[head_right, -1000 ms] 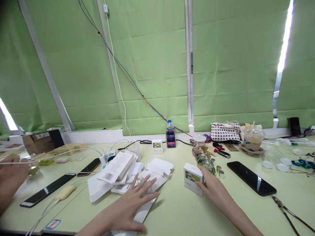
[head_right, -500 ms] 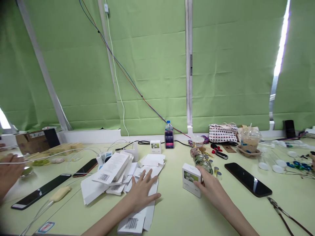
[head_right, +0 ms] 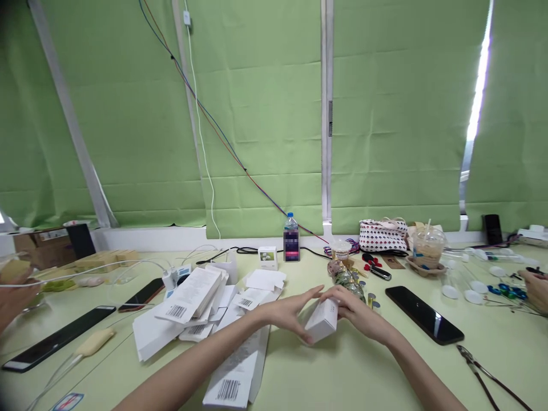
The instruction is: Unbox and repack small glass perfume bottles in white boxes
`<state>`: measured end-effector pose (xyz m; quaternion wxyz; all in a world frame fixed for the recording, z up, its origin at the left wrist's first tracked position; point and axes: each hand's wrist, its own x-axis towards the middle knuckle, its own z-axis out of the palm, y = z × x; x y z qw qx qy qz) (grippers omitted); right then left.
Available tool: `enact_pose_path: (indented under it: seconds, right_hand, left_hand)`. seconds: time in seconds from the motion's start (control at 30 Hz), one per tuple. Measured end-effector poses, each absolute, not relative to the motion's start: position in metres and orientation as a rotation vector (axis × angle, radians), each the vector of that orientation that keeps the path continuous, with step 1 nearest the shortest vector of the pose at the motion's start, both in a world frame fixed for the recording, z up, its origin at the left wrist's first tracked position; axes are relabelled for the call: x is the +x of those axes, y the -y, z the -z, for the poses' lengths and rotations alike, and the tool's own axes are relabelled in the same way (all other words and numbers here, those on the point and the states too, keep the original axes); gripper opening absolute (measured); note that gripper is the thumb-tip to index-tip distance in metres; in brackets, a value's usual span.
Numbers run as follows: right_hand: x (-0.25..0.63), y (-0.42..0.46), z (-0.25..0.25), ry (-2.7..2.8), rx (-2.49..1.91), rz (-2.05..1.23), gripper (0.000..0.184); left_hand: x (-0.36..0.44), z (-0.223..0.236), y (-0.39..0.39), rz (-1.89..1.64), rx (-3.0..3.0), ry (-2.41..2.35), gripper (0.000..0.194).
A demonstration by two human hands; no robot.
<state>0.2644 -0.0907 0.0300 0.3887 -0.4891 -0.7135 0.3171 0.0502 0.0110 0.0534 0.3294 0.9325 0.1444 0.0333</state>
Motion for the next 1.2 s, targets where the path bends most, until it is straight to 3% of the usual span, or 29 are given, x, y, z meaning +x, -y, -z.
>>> enact_pose_path:
  seconds: [0.07,0.27,0.47,0.63,0.77,0.87,1.03,1.2]
  right_hand:
    - [0.257,0.089,-0.023,1.659,-1.217,-0.914,0.038]
    - [0.237,0.089,0.002,1.123,-1.206,-1.082,0.057]
    - [0.228,0.095,0.000,1.247,-1.228,-1.014,0.070]
    - [0.225,0.095,0.005,1.384,-1.341,-0.873,0.070]
    - [0.226,0.096,0.008,1.315,-1.242,-1.005,0.077]
    - [0.230,0.094,0.010,1.281,-1.264,-0.988,0.071]
    - [0.231,0.093,0.009,1.515,-1.446,-0.179,0.029]
    - [0.223,0.102,0.004,1.563,-1.511,-0.157,0.025]
  left_hand:
    - [0.065,-0.050,-0.015,-0.149,2.375,-0.330,0.116]
    - [0.072,-0.042,-0.010,-0.350,2.505,-0.551,0.076]
    - [0.073,-0.042,0.012,-0.413,2.833,-0.684,0.070]
    - [0.074,-0.041,0.017,-0.329,2.963,-0.729,0.071]
    - [0.065,-0.037,0.006,-0.420,2.826,-0.616,0.066]
    - [0.055,-0.037,-0.004,-0.464,2.705,-0.526,0.066]
    - [0.051,-0.039,-0.006,-0.424,2.689,-0.591,0.064]
    - [0.062,-0.032,0.010,-0.430,2.908,-0.802,0.061]
